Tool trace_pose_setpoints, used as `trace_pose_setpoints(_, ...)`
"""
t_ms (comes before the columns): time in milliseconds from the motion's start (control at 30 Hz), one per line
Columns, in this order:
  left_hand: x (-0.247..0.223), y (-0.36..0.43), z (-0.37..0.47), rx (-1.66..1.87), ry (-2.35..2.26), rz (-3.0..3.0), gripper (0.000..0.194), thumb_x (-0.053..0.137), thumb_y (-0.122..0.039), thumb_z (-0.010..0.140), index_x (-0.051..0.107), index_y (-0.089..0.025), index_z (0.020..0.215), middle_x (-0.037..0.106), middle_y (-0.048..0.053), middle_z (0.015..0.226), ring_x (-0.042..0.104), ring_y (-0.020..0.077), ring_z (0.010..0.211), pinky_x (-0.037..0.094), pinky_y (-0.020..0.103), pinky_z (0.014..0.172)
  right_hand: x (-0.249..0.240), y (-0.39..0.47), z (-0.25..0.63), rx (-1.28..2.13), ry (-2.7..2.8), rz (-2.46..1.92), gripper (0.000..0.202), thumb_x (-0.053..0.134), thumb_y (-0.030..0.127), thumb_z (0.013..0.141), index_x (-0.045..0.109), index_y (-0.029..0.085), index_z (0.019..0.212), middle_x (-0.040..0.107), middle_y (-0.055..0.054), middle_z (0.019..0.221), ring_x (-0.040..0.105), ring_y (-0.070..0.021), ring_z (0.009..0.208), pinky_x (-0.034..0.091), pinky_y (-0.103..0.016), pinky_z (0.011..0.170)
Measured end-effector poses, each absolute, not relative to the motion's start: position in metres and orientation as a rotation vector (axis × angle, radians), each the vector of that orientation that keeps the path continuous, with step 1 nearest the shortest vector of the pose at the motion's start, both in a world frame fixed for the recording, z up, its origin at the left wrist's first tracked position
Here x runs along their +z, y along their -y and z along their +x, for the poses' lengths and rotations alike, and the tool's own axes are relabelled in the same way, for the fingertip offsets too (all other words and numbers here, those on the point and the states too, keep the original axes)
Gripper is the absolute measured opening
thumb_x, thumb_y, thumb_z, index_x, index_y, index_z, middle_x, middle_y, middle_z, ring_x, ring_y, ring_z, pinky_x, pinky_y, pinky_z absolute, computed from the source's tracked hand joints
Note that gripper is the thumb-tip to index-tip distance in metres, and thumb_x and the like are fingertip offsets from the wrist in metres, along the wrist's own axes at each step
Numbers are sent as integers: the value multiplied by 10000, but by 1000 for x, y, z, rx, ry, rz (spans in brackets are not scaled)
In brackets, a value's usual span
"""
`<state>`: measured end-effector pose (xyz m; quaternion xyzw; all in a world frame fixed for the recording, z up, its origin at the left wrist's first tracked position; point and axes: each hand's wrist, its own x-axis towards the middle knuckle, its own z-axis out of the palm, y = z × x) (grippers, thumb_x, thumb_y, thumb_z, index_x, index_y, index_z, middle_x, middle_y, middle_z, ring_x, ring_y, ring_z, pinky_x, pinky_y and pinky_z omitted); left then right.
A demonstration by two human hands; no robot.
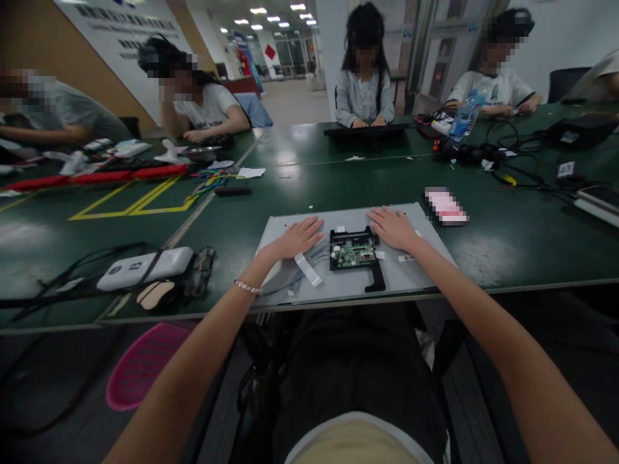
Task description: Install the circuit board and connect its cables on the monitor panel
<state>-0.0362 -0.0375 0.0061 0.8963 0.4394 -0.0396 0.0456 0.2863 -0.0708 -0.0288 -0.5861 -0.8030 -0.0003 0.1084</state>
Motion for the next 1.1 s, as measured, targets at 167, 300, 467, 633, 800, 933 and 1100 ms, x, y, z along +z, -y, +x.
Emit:
trace_pose_setpoints(167, 5, 38, -39, -112, -1326, 2770, 607, 123, -492, 1011, 214, -196, 1534, 179, 82, 1611, 129, 248, 1486, 172, 477, 1167, -30, 72, 286, 5, 2364, -1688, 548, 195, 443, 1002, 392, 240, 1472, 355, -54, 1555, 305, -309, 1422, 301, -563, 1090)
trace_pose_setpoints(300, 4, 28, -43, -182, -1311, 2752, 591, 127, -471, 1010, 203, -217, 1538, 158, 65, 1615, 106, 234, 1492, 154, 499, 1170, -31, 64, 282, -29, 2364, -1683, 539, 232, 438, 997, 406, 226, 1462, 358, -67, 1553, 316, -311, 1416, 311, -556, 1085)
trace_pose_setpoints(467, 8, 8, -41, -211, -1322, 2675, 578, 124, -471, 1006, 185, -262, 1541, 136, 25, 1617, 63, 219, 1497, 122, 511, 1175, -32, 43, 282, -17, 2375, -1676, 536, 236, 421, 996, 401, 222, 1466, 357, -71, 1554, 321, -307, 1415, 324, -543, 1081)
trace_pose_setpoints(633, 17, 0, -34, -228, -1378, 2594, 601, 110, -499, 1000, 179, -251, 1543, 115, 34, 1618, 78, 210, 1495, 113, 506, 1180, -32, 30, 283, -2, 2369, -1685, 541, 229, 420, 995, 388, 228, 1475, 350, -73, 1556, 314, -308, 1419, 317, -560, 1083)
trace_pose_setpoints(800, 19, 0, -33, -233, -1432, 2597, 615, 92, -501, 998, 187, -235, 1544, 109, 42, 1618, 86, 214, 1495, 129, 504, 1178, -33, 28, 280, -24, 2356, -1700, 525, 226, 396, 1000, 391, 233, 1471, 356, -71, 1554, 313, -294, 1420, 315, -541, 1089)
trace_pose_setpoints(933, 20, -11, -34, -234, -1389, 2558, 627, 51, -527, 993, 142, -257, 1551, 72, 31, 1622, 70, 206, 1496, 103, 508, 1181, -31, 25, 278, -6, 2361, -1727, 530, 211, 392, 1003, 354, 238, 1489, 329, -84, 1567, 297, -307, 1426, 303, -571, 1085)
trace_pose_setpoints(1100, 19, -20, -31, -214, -1386, 2562, 618, 81, -536, 996, 176, -268, 1545, 105, 29, 1618, 107, 216, 1492, 122, 500, 1182, -27, 25, 277, 53, 2338, -1739, 519, 226, 372, 1003, 360, 234, 1485, 318, -87, 1571, 288, -313, 1429, 279, -587, 1095)
